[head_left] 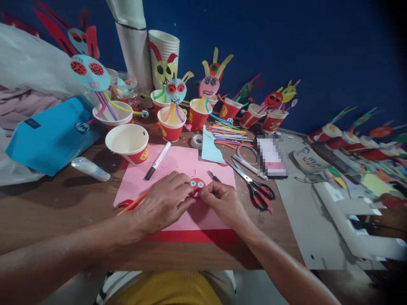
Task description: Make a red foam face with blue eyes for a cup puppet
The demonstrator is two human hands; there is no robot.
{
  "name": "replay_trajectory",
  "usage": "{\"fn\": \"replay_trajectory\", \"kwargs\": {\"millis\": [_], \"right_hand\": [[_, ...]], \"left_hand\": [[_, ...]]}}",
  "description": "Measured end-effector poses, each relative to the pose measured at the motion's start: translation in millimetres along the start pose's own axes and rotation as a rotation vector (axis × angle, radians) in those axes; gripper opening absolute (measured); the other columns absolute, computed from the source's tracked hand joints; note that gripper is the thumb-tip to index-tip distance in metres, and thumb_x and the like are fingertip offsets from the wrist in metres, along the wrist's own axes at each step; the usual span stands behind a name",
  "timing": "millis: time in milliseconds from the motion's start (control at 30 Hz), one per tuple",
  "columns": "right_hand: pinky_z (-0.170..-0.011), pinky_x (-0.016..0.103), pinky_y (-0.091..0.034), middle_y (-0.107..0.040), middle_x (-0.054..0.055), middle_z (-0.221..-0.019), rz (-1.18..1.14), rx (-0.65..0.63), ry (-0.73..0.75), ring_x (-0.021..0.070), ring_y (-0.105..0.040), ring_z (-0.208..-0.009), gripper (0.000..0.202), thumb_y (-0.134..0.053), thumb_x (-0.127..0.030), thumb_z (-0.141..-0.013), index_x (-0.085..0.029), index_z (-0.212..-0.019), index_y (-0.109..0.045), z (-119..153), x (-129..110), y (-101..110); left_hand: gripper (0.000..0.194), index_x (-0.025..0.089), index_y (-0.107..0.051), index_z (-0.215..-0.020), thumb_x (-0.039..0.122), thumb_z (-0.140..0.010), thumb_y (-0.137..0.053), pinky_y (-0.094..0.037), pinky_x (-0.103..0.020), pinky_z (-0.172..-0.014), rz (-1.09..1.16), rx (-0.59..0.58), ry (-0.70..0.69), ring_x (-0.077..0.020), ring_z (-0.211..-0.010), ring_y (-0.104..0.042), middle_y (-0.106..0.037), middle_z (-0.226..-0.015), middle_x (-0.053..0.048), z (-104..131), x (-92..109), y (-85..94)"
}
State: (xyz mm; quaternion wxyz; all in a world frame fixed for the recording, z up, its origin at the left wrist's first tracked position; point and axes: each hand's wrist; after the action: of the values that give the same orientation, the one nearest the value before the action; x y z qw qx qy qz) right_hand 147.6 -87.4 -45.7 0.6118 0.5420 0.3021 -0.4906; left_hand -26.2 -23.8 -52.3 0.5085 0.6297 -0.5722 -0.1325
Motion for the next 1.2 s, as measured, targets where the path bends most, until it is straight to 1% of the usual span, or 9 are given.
{"fn": "replay_trajectory", "kwargs": {"millis": [133,333,533,733,933,1100,1200], "right_hand": [[-0.050,0.021,-0.033,-0.047,-0.004,-0.056,-0.032,-0.019,0.022,0.0089,-0.041,-0.053,0.021,-0.056,-0.032,-0.076,-0.017,-0.062,-0.054,-0.1,0.1,0.3],[-0.050,0.021,-0.033,-0.048,-0.004,-0.056,-0.039,-0.033,0.013,0.0091,-0.041,-0.053,0.021,-0.056,-0.032,-0.076,-0.017,-0.063,-0.054,-0.3,1.8,0.3],[-0.051,0.021,-0.034,-0.049,-0.004,-0.057,-0.023,-0.050,0.023,0.0090,-0.041,-0.054,0.020,-0.055,-0.031,-0.078,-0.017,-0.064,-0.053,0.1,3.0,1.6],[-0.051,0.021,-0.035,-0.052,-0.003,-0.059,0.010,-0.053,0.040,0.0089,-0.043,-0.054,0.020,-0.054,-0.031,-0.079,-0.017,-0.066,-0.054,1.2,3.6,2.0],[-0.052,0.021,-0.036,-0.054,-0.003,-0.060,0.044,-0.040,0.061,0.0089,-0.044,-0.054,0.020,-0.053,-0.030,-0.081,-0.017,-0.067,-0.055,2.5,5.3,0.3],[-0.054,0.021,-0.037,-0.062,0.000,-0.064,0.038,-0.068,0.044,0.0102,-0.049,-0.057,0.021,-0.054,-0.034,-0.082,-0.016,-0.072,-0.062,1.5,2.4,8.6],[-0.051,0.020,-0.035,-0.061,-0.001,-0.064,0.143,-0.052,0.047,0.0097,-0.049,-0.056,0.021,-0.053,-0.033,-0.082,-0.017,-0.074,-0.063,3.9,-0.3,16.5]], "left_hand": [[0.013,0.016,-0.060,-0.088,0.023,-0.088,-0.050,-0.047,-0.034,-0.077,-0.029,0.029,-0.036,-0.0197,-0.089,-0.055,-0.059,-0.091,-0.008,0.3,0.3,-0.5],[0.013,0.016,-0.061,-0.084,0.019,-0.088,-0.049,-0.047,-0.033,-0.075,-0.039,0.050,-0.064,-0.0188,-0.087,-0.056,-0.059,-0.090,-0.008,0.5,-0.7,-1.0],[0.015,0.017,-0.062,-0.089,0.015,-0.087,-0.047,-0.047,-0.033,-0.075,-0.035,0.036,-0.095,-0.0179,-0.084,-0.055,-0.060,-0.090,-0.008,0.0,-1.8,-1.2],[0.016,0.015,-0.063,-0.090,0.012,-0.086,-0.047,-0.047,-0.034,-0.075,-0.047,0.024,-0.112,-0.0181,-0.083,-0.055,-0.060,-0.090,-0.009,-1.0,-1.6,-1.6],[0.019,0.015,-0.062,-0.092,0.013,-0.087,-0.043,-0.047,-0.035,-0.076,-0.048,-0.024,-0.125,-0.0180,-0.083,-0.055,-0.060,-0.090,-0.008,-1.2,-3.8,-2.4],[0.020,0.016,-0.062,-0.092,0.012,-0.087,-0.043,-0.046,-0.037,-0.080,-0.078,-0.051,-0.122,-0.0178,-0.083,-0.056,-0.060,-0.090,-0.008,-1.8,-7.6,-4.7],[0.020,0.017,-0.062,-0.091,0.013,-0.087,-0.043,-0.047,-0.035,-0.079,-0.102,-0.061,-0.115,-0.0172,-0.081,-0.056,-0.059,-0.088,-0.007,-1.6,-9.4,-7.2]]}}
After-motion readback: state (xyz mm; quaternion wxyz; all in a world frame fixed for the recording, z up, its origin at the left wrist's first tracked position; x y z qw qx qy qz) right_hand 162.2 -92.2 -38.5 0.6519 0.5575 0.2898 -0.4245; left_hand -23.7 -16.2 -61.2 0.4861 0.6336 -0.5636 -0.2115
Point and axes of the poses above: each hand's wrist, its own z-axis away from the middle knuckle, its own y-axis out of the back of the hand, x = y × z
